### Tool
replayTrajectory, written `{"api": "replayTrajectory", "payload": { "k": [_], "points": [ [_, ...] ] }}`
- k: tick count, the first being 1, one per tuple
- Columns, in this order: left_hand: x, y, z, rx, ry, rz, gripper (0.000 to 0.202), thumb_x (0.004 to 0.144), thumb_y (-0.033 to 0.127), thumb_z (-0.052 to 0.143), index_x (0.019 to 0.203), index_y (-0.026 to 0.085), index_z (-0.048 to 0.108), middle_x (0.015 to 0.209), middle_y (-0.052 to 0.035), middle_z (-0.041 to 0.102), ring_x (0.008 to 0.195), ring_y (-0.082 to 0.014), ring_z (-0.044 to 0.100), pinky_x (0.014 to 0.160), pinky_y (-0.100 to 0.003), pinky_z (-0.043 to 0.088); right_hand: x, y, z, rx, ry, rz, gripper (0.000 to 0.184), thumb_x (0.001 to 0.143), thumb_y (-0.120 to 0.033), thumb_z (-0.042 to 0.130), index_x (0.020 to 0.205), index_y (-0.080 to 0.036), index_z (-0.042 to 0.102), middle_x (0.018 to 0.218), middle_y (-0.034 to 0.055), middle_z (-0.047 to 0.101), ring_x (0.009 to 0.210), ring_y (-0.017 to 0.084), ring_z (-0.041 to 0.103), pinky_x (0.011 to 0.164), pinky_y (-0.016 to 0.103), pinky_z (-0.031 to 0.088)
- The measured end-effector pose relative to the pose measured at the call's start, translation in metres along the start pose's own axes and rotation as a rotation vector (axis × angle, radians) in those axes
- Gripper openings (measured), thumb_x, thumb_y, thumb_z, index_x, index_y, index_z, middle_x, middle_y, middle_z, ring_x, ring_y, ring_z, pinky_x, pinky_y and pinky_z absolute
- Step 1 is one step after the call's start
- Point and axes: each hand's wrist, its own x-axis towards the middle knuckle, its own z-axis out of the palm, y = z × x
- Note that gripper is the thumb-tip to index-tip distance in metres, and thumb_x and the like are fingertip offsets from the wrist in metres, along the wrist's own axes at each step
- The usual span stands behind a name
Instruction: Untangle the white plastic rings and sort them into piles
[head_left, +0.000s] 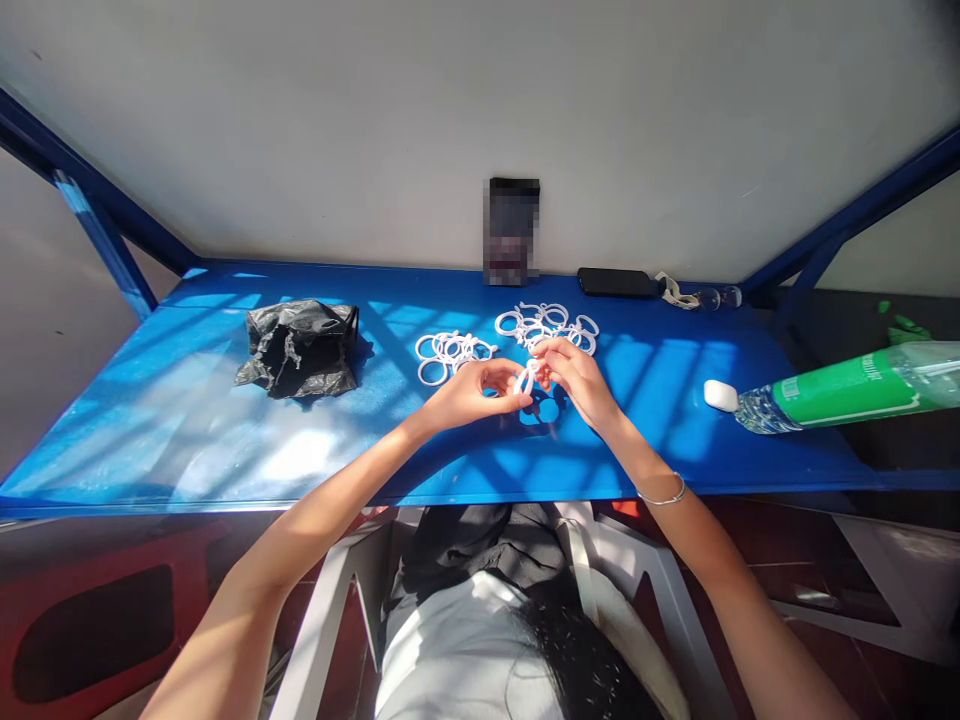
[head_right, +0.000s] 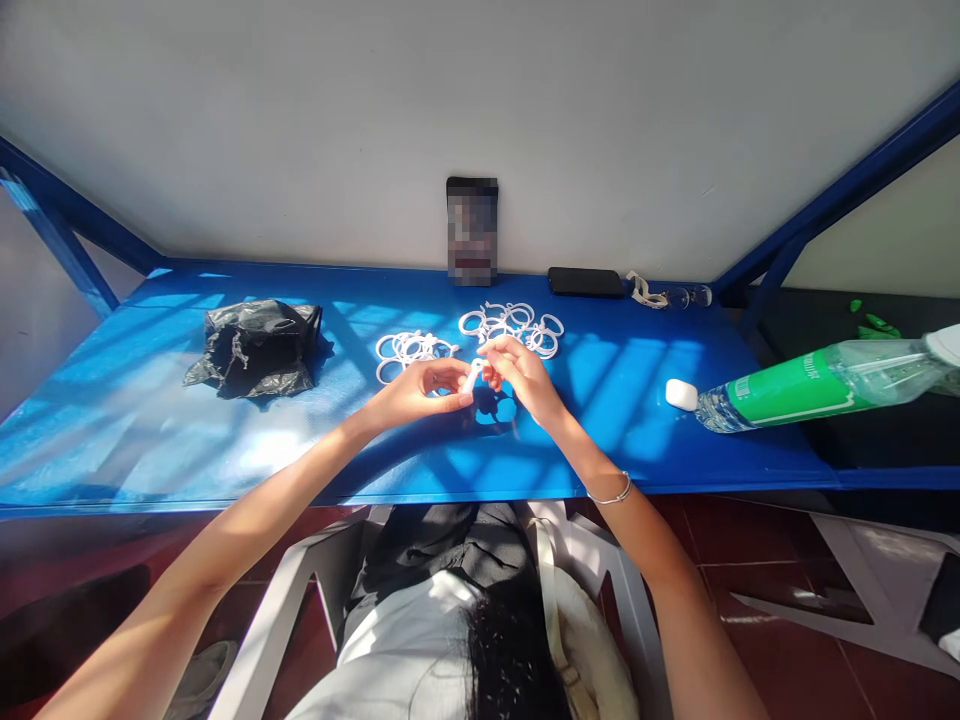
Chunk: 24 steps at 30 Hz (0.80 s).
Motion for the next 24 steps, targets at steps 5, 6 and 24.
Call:
{"api": "replayTrajectory", "payload": {
  "k": [5, 6, 24],
  "points": [
    [0.001, -0.001, 0.002, -0.050, -0.019, -0.043, 0.043, 0.071, 0.049, 0.082, 0.092, 0.014, 0.069, 0.072, -0.0010, 0.065, 0.066, -0.0123, 0.059, 0.065, -0.025, 0.047, -0.001, 0.003, 0.001, 0.047, -0.085, 0.067, 0.044, 0.081, -0.066, 0.071, 0.077, -0.022, 0.067, 0.069, 0.0017, 0.059, 0.059, 0.015, 0.049, 0.056, 0.031, 0.045],
    [0.001, -0.002, 0.002, -0.057, -0.014, -0.049, 0.043, 0.070, 0.049, 0.082, 0.092, 0.014, 0.070, 0.072, -0.0009, 0.065, 0.066, -0.0121, 0.059, 0.065, -0.025, 0.047, -0.002, 0.004, 0.001, 0.055, -0.086, 0.069, 0.044, 0.081, -0.065, 0.072, 0.077, -0.022, 0.068, 0.069, 0.0017, 0.059, 0.058, 0.014, 0.048, 0.055, 0.031, 0.044],
    [-0.002, 0.002, 0.006, 0.121, 0.061, -0.027, 0.040, 0.072, 0.051, 0.077, 0.088, 0.015, 0.072, 0.070, -0.0014, 0.067, 0.066, -0.0145, 0.062, 0.065, -0.027, 0.050, -0.002, 0.015, 0.005, -0.024, 0.007, 0.012, 0.053, 0.076, -0.072, 0.072, 0.066, -0.022, 0.059, 0.068, 0.0019, 0.060, 0.052, 0.012, 0.043, 0.046, 0.027, 0.039]
  ]
}}
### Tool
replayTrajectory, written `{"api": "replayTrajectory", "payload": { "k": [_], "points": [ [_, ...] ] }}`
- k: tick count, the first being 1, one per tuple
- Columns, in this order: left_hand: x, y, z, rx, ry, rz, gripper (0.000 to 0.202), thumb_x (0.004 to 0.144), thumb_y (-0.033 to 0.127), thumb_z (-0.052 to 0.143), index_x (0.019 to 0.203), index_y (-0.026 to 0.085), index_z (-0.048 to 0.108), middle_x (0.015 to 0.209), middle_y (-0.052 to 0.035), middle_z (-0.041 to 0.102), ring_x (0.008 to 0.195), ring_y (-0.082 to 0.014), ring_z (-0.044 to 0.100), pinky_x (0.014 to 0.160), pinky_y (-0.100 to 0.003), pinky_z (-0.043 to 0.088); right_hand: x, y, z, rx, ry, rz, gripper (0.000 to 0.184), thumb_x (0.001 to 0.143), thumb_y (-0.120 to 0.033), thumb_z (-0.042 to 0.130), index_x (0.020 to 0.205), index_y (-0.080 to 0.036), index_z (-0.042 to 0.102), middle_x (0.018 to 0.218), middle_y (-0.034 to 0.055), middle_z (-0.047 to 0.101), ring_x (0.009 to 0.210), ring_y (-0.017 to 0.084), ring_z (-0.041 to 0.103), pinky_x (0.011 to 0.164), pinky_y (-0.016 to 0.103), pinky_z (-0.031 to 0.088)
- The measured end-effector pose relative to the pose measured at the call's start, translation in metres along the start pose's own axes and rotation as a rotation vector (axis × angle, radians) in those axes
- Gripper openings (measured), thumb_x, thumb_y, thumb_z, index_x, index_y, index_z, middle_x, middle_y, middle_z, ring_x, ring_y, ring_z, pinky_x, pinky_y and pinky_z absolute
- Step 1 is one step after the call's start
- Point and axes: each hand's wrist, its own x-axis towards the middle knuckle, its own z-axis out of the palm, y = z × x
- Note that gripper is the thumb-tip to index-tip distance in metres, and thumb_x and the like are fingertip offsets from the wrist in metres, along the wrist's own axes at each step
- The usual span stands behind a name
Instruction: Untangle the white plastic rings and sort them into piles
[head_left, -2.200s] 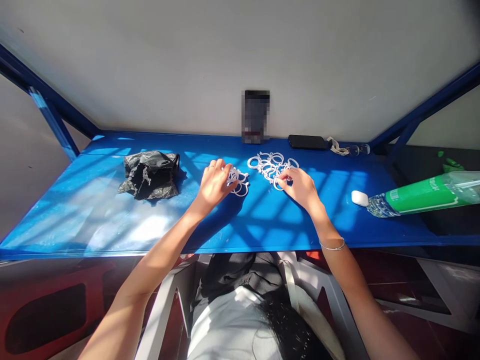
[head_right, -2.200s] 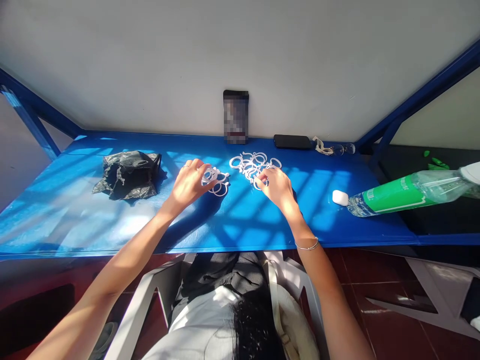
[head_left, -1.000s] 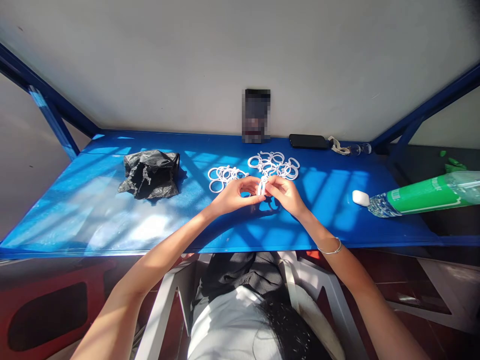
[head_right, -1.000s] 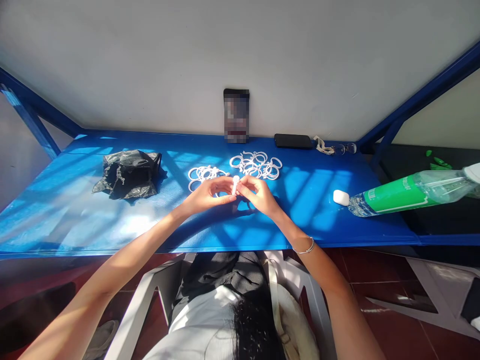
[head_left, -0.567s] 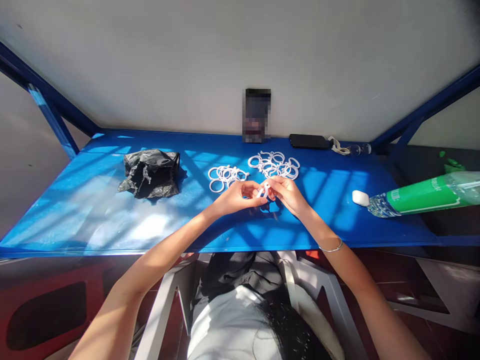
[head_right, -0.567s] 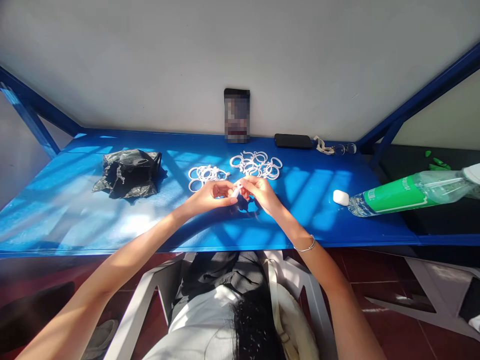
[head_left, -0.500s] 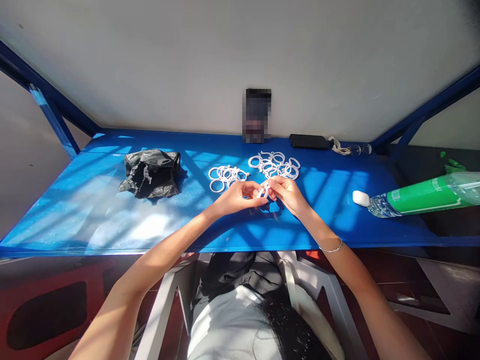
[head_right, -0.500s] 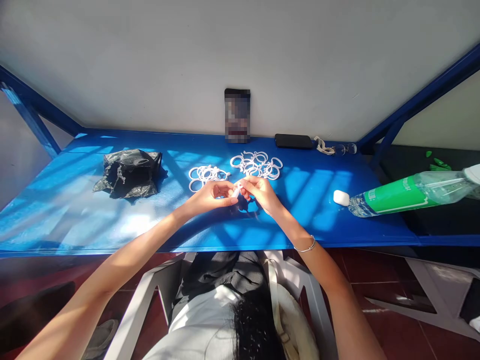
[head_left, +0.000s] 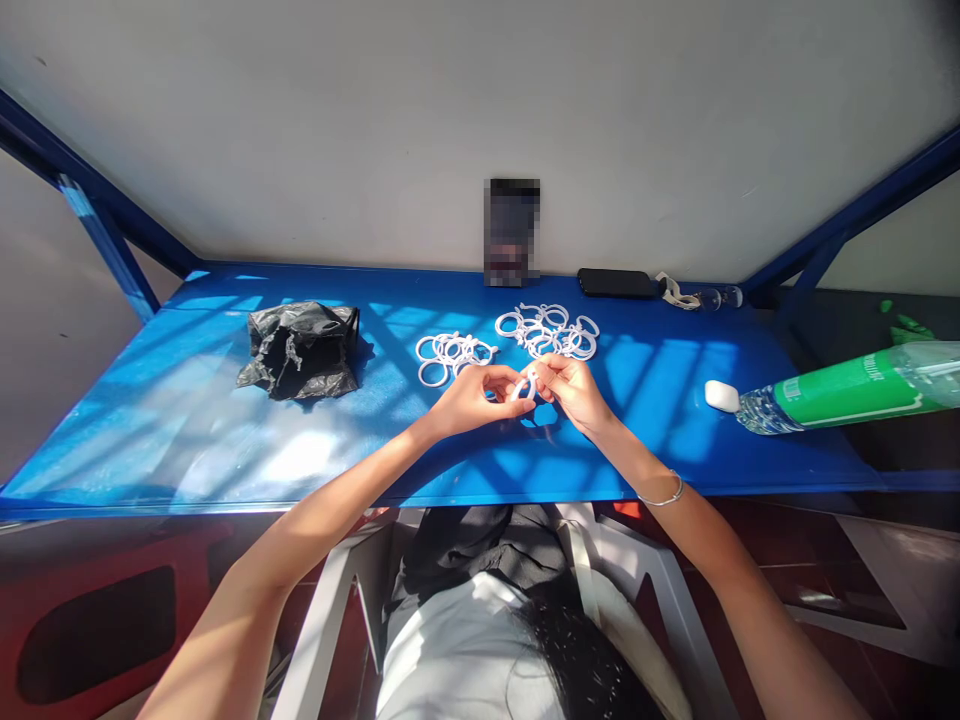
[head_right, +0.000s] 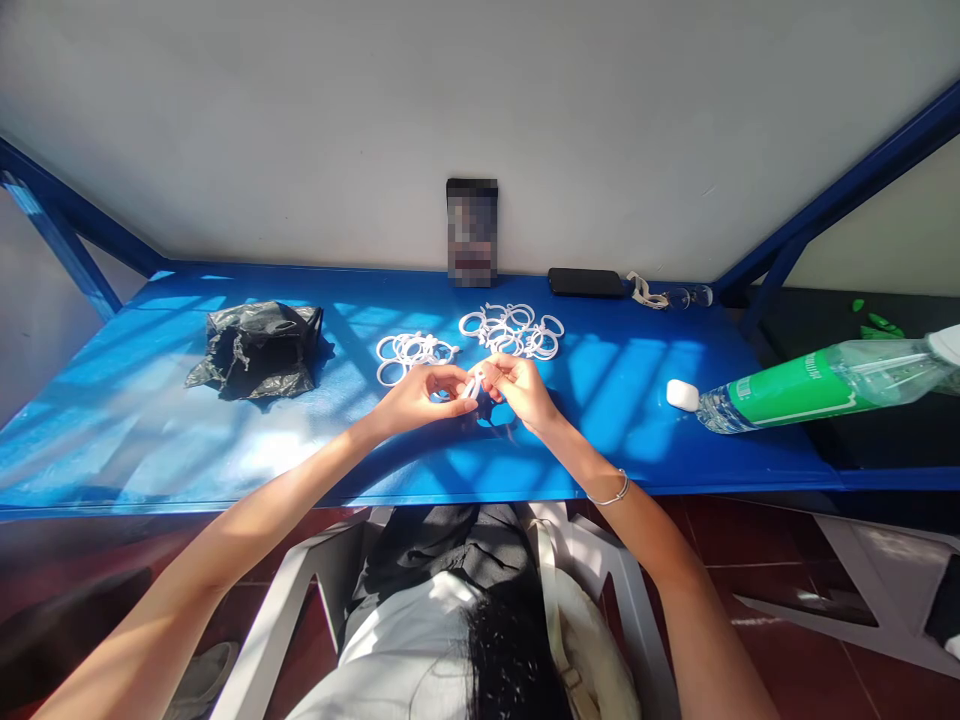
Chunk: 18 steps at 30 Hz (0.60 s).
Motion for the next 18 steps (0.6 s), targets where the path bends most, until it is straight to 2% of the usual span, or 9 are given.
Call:
{"api": "replayTrajectory", "payload": {
  "k": [4, 6, 8, 11, 13, 16, 18],
  "points": [
    [-0.001, 0.000, -0.001, 0.042, -0.011, 0.029, 0.038, 0.076, 0.050, 0.073, 0.089, 0.014, 0.072, 0.070, -0.0021, 0.068, 0.066, -0.0145, 0.062, 0.064, -0.026, 0.050, 0.000, 0.001, 0.001, 0.051, -0.018, 0.011, 0.049, 0.077, -0.068, 0.073, 0.068, -0.021, 0.062, 0.066, 0.0008, 0.057, 0.052, 0.012, 0.041, 0.047, 0.028, 0.039],
    [0.000, 0.000, -0.003, 0.082, -0.014, 0.039, 0.038, 0.078, 0.050, 0.071, 0.090, 0.014, 0.071, 0.072, -0.0023, 0.068, 0.065, -0.0140, 0.062, 0.064, -0.026, 0.050, 0.001, 0.002, 0.001, 0.065, -0.031, 0.023, 0.046, 0.079, -0.067, 0.071, 0.073, -0.021, 0.066, 0.065, 0.0002, 0.055, 0.053, 0.013, 0.044, 0.049, 0.028, 0.042],
    [0.001, -0.002, -0.007, 0.174, 0.029, 0.054, 0.039, 0.079, 0.051, 0.070, 0.093, 0.015, 0.070, 0.072, -0.0019, 0.067, 0.065, -0.0143, 0.061, 0.064, -0.026, 0.050, 0.003, 0.002, -0.001, 0.023, -0.030, 0.022, 0.044, 0.085, -0.065, 0.065, 0.081, -0.021, 0.069, 0.068, 0.0015, 0.058, 0.058, 0.014, 0.050, 0.052, 0.029, 0.045],
    [0.004, -0.007, -0.017, 0.451, 0.188, 0.105, 0.038, 0.081, 0.048, 0.069, 0.101, 0.016, 0.067, 0.079, -0.0037, 0.066, 0.073, -0.0189, 0.062, 0.071, -0.031, 0.050, 0.006, 0.005, -0.006, -0.234, 0.056, -0.093, 0.039, 0.094, -0.057, 0.053, 0.091, -0.023, 0.071, 0.086, 0.0059, 0.068, 0.076, 0.020, 0.061, 0.062, 0.032, 0.052],
    [0.006, -0.010, -0.026, 0.698, 0.288, 0.128, 0.035, 0.085, 0.041, 0.068, 0.108, 0.016, 0.065, 0.091, -0.0081, 0.067, 0.088, -0.0250, 0.063, 0.081, -0.036, 0.050, 0.009, 0.009, -0.011, -0.499, 0.146, -0.252, 0.032, 0.097, -0.047, 0.050, 0.096, -0.024, 0.072, 0.101, 0.0084, 0.070, 0.096, 0.025, 0.063, 0.079, 0.039, 0.055],
    [0.007, -0.013, -0.037, 1.000, 0.360, 0.094, 0.032, 0.090, 0.034, 0.061, 0.117, 0.016, 0.060, 0.106, -0.0134, 0.065, 0.104, -0.0314, 0.060, 0.091, -0.042, 0.047, 0.016, 0.017, -0.018, -0.840, 0.196, -0.425, 0.024, 0.096, -0.031, 0.050, 0.101, -0.024, 0.072, 0.118, 0.0119, 0.068, 0.118, 0.031, 0.056, 0.104, 0.051, 0.046],
    [0.006, -0.016, -0.042, 1.124, 0.365, 0.054, 0.031, 0.092, 0.033, 0.058, 0.119, 0.016, 0.058, 0.110, -0.0146, 0.064, 0.106, -0.0325, 0.058, 0.091, -0.043, 0.045, 0.021, 0.024, -0.022, -0.966, 0.165, -0.440, 0.022, 0.095, -0.026, 0.052, 0.103, -0.024, 0.072, 0.126, 0.0123, 0.065, 0.125, 0.034, 0.052, 0.109, 0.054, 0.042]
  ]
}}
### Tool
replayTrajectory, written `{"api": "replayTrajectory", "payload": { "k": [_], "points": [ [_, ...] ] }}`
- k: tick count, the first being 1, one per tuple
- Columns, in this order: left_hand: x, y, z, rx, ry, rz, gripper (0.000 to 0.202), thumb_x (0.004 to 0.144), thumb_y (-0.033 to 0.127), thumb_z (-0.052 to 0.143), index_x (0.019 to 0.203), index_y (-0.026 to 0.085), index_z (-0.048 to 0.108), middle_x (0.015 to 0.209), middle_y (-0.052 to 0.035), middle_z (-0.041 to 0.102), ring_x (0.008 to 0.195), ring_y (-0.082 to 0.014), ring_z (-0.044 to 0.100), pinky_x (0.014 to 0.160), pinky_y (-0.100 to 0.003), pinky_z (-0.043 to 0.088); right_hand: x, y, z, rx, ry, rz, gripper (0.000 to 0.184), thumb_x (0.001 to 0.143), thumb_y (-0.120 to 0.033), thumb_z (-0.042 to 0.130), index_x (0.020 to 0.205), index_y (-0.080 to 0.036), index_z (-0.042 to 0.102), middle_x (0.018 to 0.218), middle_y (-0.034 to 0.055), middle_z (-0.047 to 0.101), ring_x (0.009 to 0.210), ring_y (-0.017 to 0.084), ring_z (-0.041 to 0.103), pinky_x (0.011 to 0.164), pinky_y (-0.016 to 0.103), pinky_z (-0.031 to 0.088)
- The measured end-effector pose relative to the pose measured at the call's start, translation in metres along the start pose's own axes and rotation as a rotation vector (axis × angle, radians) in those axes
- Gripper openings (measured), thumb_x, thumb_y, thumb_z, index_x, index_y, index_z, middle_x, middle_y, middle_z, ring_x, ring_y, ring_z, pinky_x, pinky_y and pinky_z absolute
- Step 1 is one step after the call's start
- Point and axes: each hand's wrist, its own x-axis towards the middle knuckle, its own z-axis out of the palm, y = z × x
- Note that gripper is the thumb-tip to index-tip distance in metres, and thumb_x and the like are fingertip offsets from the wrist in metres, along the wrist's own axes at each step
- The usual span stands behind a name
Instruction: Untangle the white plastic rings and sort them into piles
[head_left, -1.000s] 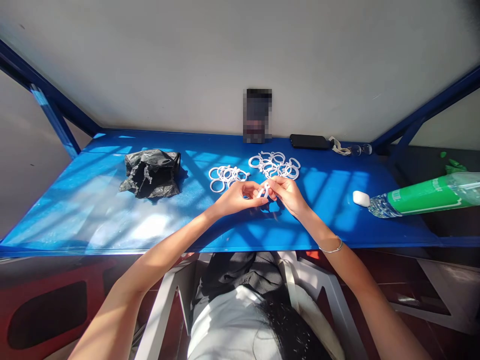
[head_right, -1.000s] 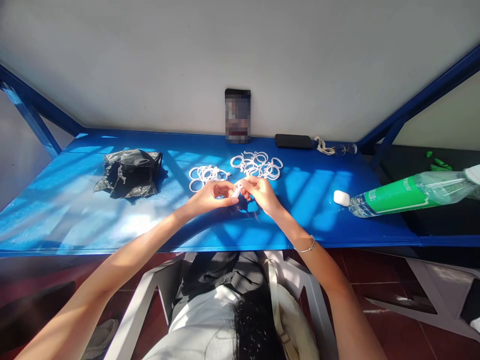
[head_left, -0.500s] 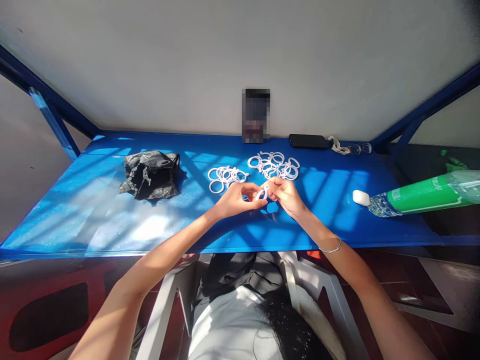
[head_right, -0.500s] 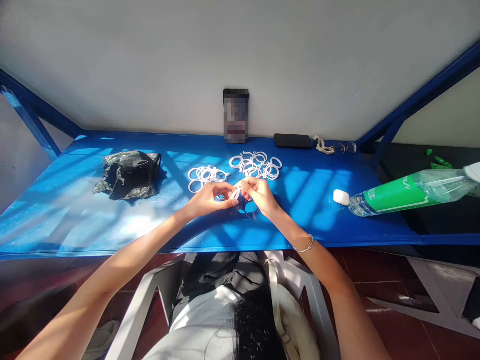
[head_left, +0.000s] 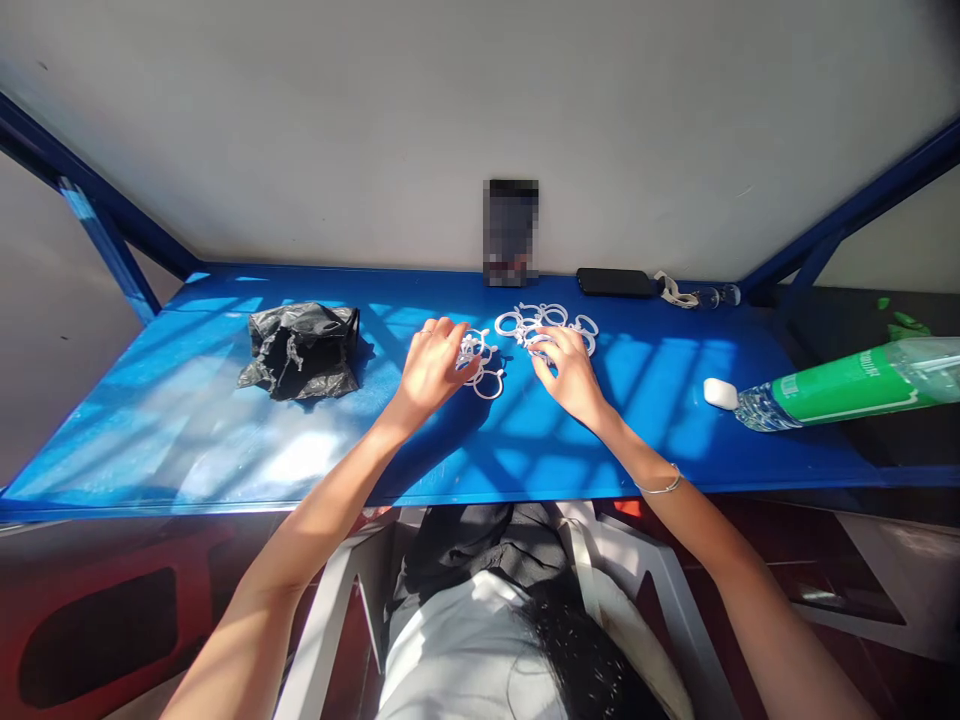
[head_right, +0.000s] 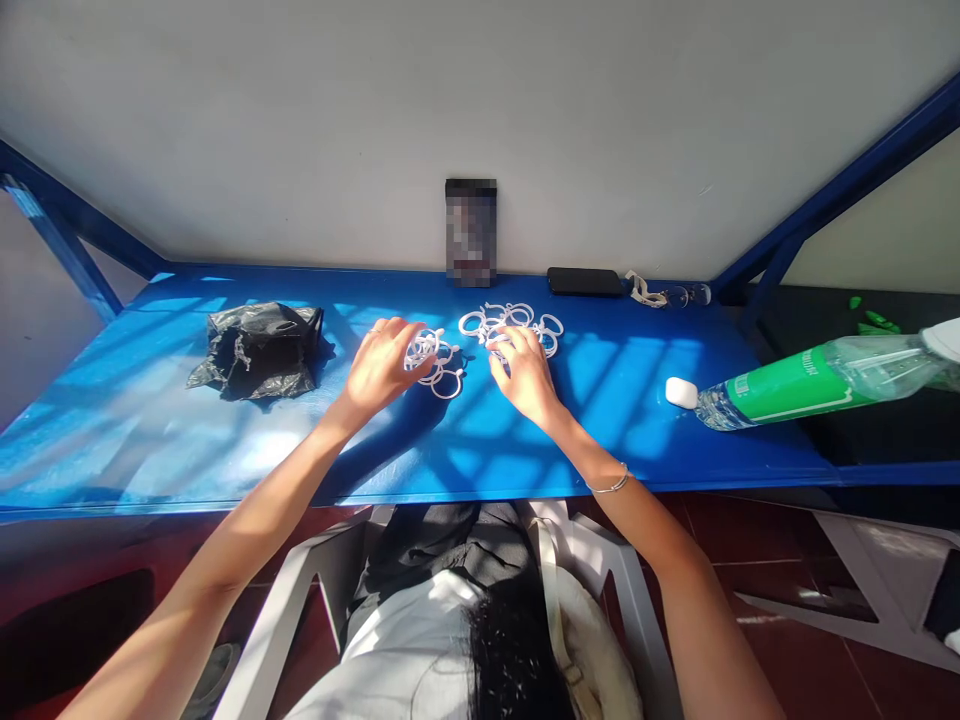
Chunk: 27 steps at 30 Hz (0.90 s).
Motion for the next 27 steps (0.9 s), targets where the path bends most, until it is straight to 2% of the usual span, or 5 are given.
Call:
{"api": "replayTrajectory", "payload": {
  "k": [3, 7, 16, 22, 27],
  "points": [
    [-0.002, -0.004, 0.002, 0.093, -0.026, -0.001, 0.031, 0.093, 0.032, 0.056, 0.120, 0.017, 0.056, 0.113, -0.0150, 0.062, 0.107, -0.0333, 0.057, 0.089, -0.042, 0.044, 0.000, 0.008, 0.006, -0.072, -0.068, -0.020, 0.021, 0.094, -0.025, 0.054, 0.106, -0.025, 0.072, 0.134, 0.0098, 0.063, 0.133, 0.035, 0.047, 0.111, 0.056, 0.039],
    [-0.005, -0.002, 0.006, 0.108, -0.041, -0.001, 0.032, 0.093, 0.032, 0.056, 0.121, 0.017, 0.055, 0.115, -0.0160, 0.061, 0.109, -0.0343, 0.056, 0.086, -0.041, 0.044, 0.000, 0.010, 0.008, -0.100, -0.107, -0.032, 0.023, 0.096, -0.025, 0.051, 0.105, -0.022, 0.072, 0.126, 0.0102, 0.068, 0.133, 0.034, 0.048, 0.113, 0.058, 0.034],
    [-0.006, -0.002, 0.005, 0.137, -0.034, 0.023, 0.034, 0.091, 0.030, 0.059, 0.122, 0.017, 0.055, 0.116, -0.0168, 0.061, 0.109, -0.0350, 0.056, 0.083, -0.041, 0.045, 0.003, 0.003, -0.005, -0.031, -0.087, -0.064, 0.029, 0.098, -0.019, 0.045, 0.096, -0.022, 0.075, 0.108, 0.0094, 0.073, 0.115, 0.031, 0.058, 0.102, 0.052, 0.042],
    [-0.007, -0.001, 0.006, 0.104, -0.028, 0.039, 0.036, 0.091, 0.032, 0.060, 0.124, 0.019, 0.055, 0.119, -0.0167, 0.062, 0.112, -0.0356, 0.056, 0.085, -0.043, 0.046, -0.003, 0.007, 0.000, -0.006, -0.108, -0.068, 0.027, 0.096, -0.018, 0.049, 0.090, -0.023, 0.075, 0.106, 0.0089, 0.075, 0.120, 0.034, 0.056, 0.107, 0.060, 0.036],
    [-0.006, 0.001, 0.004, 0.061, -0.009, 0.061, 0.036, 0.092, 0.034, 0.061, 0.123, 0.017, 0.057, 0.123, -0.0177, 0.060, 0.118, -0.0363, 0.054, 0.089, -0.044, 0.046, -0.002, 0.006, -0.002, 0.068, -0.102, -0.062, 0.026, 0.095, -0.021, 0.051, 0.090, -0.026, 0.075, 0.101, 0.0089, 0.075, 0.113, 0.035, 0.059, 0.106, 0.062, 0.037]
  ]
}}
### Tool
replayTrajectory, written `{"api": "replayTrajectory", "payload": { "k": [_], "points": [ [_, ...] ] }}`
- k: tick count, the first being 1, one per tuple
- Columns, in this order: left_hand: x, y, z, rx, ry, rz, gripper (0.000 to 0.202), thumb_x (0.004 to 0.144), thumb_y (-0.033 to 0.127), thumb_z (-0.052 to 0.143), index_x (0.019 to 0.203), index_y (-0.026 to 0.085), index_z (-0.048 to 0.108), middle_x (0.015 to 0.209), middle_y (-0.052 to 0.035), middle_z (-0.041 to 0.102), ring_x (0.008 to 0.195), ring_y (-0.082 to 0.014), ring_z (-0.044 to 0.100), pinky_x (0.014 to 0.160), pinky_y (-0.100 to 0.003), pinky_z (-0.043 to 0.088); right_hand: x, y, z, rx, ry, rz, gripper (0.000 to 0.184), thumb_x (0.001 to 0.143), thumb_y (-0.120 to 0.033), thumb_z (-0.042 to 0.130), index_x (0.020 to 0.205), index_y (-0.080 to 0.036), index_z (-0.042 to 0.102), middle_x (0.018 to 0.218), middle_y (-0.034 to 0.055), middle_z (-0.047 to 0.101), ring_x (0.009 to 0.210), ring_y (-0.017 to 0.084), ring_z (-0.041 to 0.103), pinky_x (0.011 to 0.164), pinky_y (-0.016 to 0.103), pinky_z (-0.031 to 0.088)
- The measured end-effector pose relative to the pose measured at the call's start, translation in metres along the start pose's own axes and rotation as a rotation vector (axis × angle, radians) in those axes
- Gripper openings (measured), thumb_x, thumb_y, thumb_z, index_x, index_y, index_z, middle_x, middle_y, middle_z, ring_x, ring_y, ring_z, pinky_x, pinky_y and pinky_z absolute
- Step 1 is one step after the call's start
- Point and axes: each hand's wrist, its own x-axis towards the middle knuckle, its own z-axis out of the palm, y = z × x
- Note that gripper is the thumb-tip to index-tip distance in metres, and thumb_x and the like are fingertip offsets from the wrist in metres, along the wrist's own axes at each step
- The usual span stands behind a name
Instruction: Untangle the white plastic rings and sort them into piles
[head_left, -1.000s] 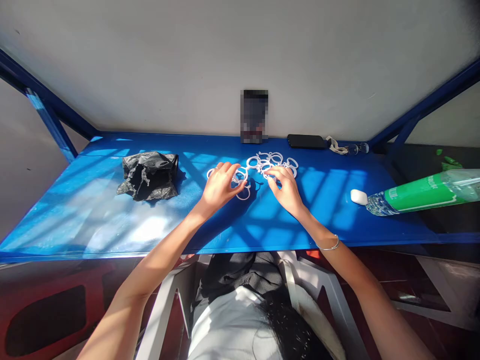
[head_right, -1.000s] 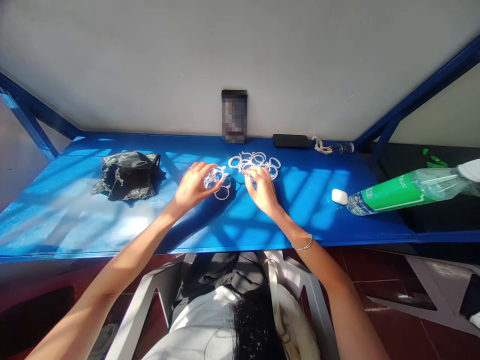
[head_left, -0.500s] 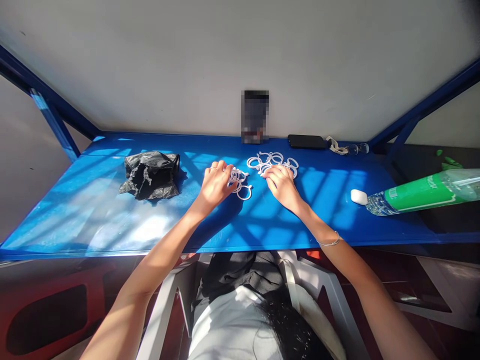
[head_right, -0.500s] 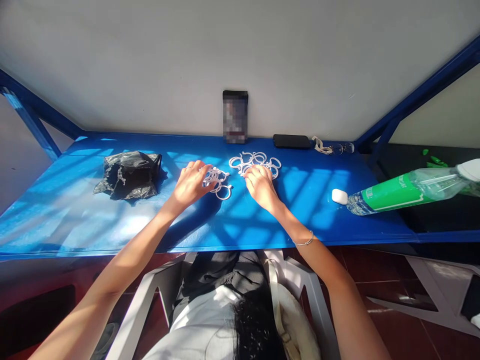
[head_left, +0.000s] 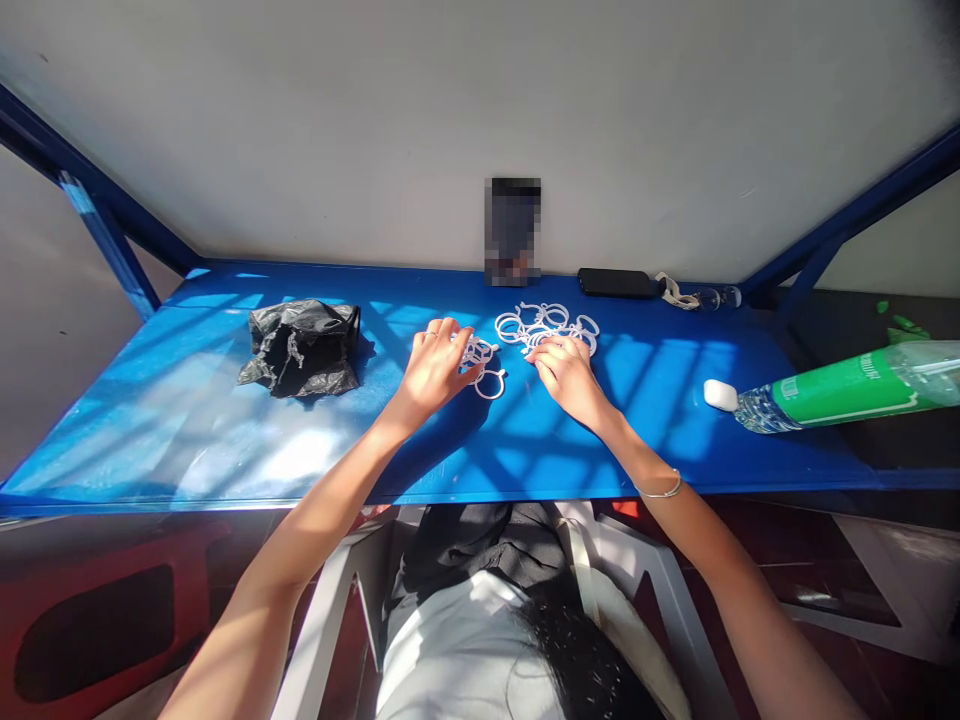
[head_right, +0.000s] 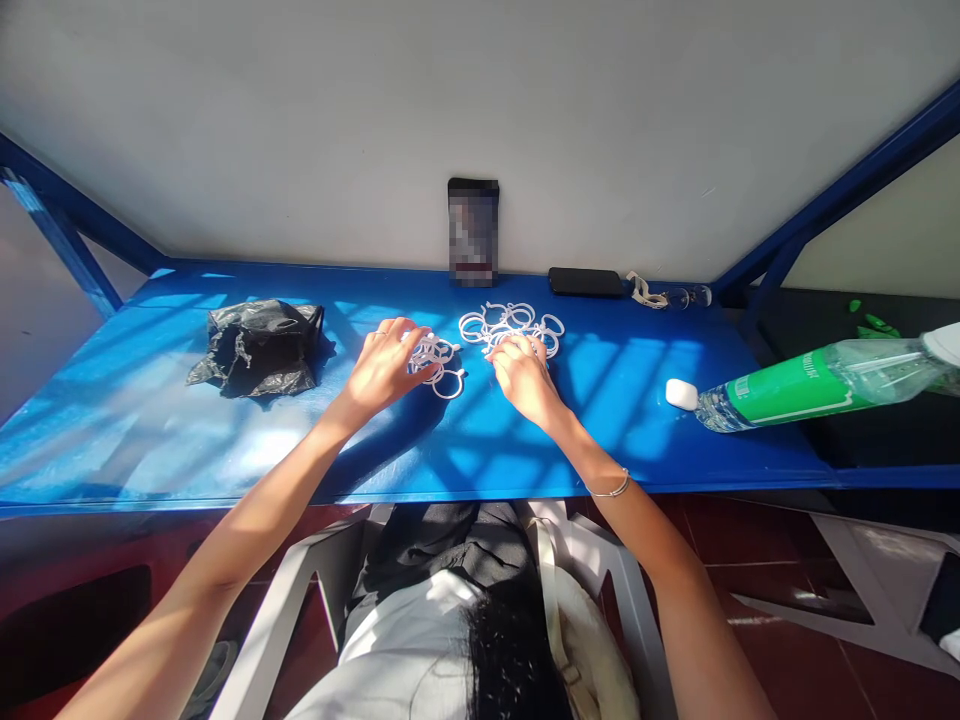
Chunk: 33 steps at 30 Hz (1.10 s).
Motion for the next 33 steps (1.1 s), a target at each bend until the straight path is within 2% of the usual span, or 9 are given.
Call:
{"api": "replayTrajectory", "payload": {
  "k": [5, 8, 12, 14, 17, 20, 25, 29, 33],
  "points": [
    [0.004, 0.004, -0.001, -0.089, 0.027, 0.042, 0.038, 0.093, 0.036, 0.061, 0.126, 0.018, 0.057, 0.128, -0.0181, 0.059, 0.125, -0.0365, 0.052, 0.096, -0.048, 0.046, 0.003, -0.018, -0.014, 0.162, 0.045, 0.042, 0.029, 0.100, -0.033, 0.048, 0.101, -0.026, 0.076, 0.112, 0.0079, 0.073, 0.115, 0.031, 0.059, 0.107, 0.056, 0.041],
    [0.005, 0.009, -0.001, -0.266, 0.007, 0.104, 0.049, 0.092, 0.039, 0.064, 0.136, 0.019, 0.052, 0.133, -0.0170, 0.058, 0.127, -0.0339, 0.052, 0.102, -0.048, 0.046, 0.004, -0.030, -0.022, 0.398, 0.000, 0.070, 0.034, 0.101, -0.048, 0.047, 0.101, -0.029, 0.076, 0.116, 0.0053, 0.072, 0.118, 0.028, 0.060, 0.111, 0.049, 0.042],
    [0.003, 0.017, -0.001, -0.553, -0.040, 0.136, 0.062, 0.091, 0.044, 0.065, 0.145, 0.020, 0.046, 0.142, -0.0153, 0.055, 0.133, -0.0313, 0.050, 0.111, -0.047, 0.042, 0.003, -0.040, -0.024, 0.746, -0.085, 0.205, 0.040, 0.094, -0.062, 0.057, 0.100, -0.028, 0.078, 0.120, 0.0061, 0.070, 0.122, 0.028, 0.060, 0.107, 0.045, 0.048],
    [0.001, 0.021, -0.001, -0.695, -0.059, 0.117, 0.063, 0.091, 0.047, 0.065, 0.144, 0.019, 0.048, 0.140, -0.0149, 0.058, 0.129, -0.0306, 0.054, 0.109, -0.044, 0.045, 0.002, -0.043, -0.022, 0.900, -0.101, 0.264, 0.038, 0.090, -0.061, 0.063, 0.102, -0.027, 0.078, 0.123, 0.0064, 0.068, 0.117, 0.027, 0.062, 0.105, 0.045, 0.051],
    [0.001, 0.025, -0.001, -0.890, -0.084, 0.084, 0.062, 0.089, 0.052, 0.064, 0.138, 0.016, 0.054, 0.125, -0.0127, 0.067, 0.112, -0.0272, 0.064, 0.096, -0.039, 0.053, 0.002, -0.046, -0.021, 1.050, -0.112, 0.290, 0.035, 0.087, -0.058, 0.069, 0.098, -0.026, 0.078, 0.116, 0.0067, 0.071, 0.109, 0.026, 0.065, 0.103, 0.043, 0.052],
    [0.002, 0.026, -0.003, -1.021, -0.145, 0.042, 0.057, 0.085, 0.053, 0.068, 0.126, 0.014, 0.063, 0.106, -0.0093, 0.072, 0.094, -0.0222, 0.068, 0.087, -0.035, 0.056, 0.002, -0.049, -0.021, 1.103, -0.094, 0.321, 0.032, 0.085, -0.055, 0.073, 0.092, -0.024, 0.076, 0.103, 0.0060, 0.073, 0.100, 0.023, 0.066, 0.098, 0.040, 0.053],
    [0.001, 0.031, -0.008, -1.131, -0.294, 0.047, 0.048, 0.085, 0.050, 0.068, 0.115, 0.012, 0.069, 0.086, -0.0051, 0.071, 0.074, -0.0160, 0.064, 0.072, -0.028, 0.054, 0.003, -0.045, -0.020, 1.117, 0.024, 0.417, 0.031, 0.078, -0.051, 0.080, 0.092, -0.025, 0.069, 0.083, -0.0006, 0.069, 0.074, 0.015, 0.063, 0.074, 0.029, 0.054],
    [-0.001, 0.035, -0.008, -1.189, -0.376, 0.029, 0.044, 0.085, 0.047, 0.067, 0.112, 0.012, 0.071, 0.082, -0.0045, 0.070, 0.071, -0.0146, 0.062, 0.069, -0.026, 0.051, 0.003, -0.044, -0.018, 1.082, -0.067, 0.414, 0.036, 0.079, -0.055, 0.078, 0.091, -0.021, 0.072, 0.074, -0.0001, 0.064, 0.065, 0.013, 0.056, 0.061, 0.026, 0.049],
    [-0.002, 0.037, -0.006, -1.200, -0.393, 0.003, 0.044, 0.085, 0.049, 0.067, 0.107, 0.011, 0.073, 0.080, -0.0050, 0.069, 0.070, -0.0143, 0.061, 0.066, -0.025, 0.049, 0.002, -0.043, -0.016, 1.066, -0.110, 0.448, 0.041, 0.077, -0.058, 0.078, 0.085, -0.018, 0.074, 0.066, -0.0002, 0.059, 0.059, 0.012, 0.051, 0.055, 0.026, 0.044]
  ]
}}
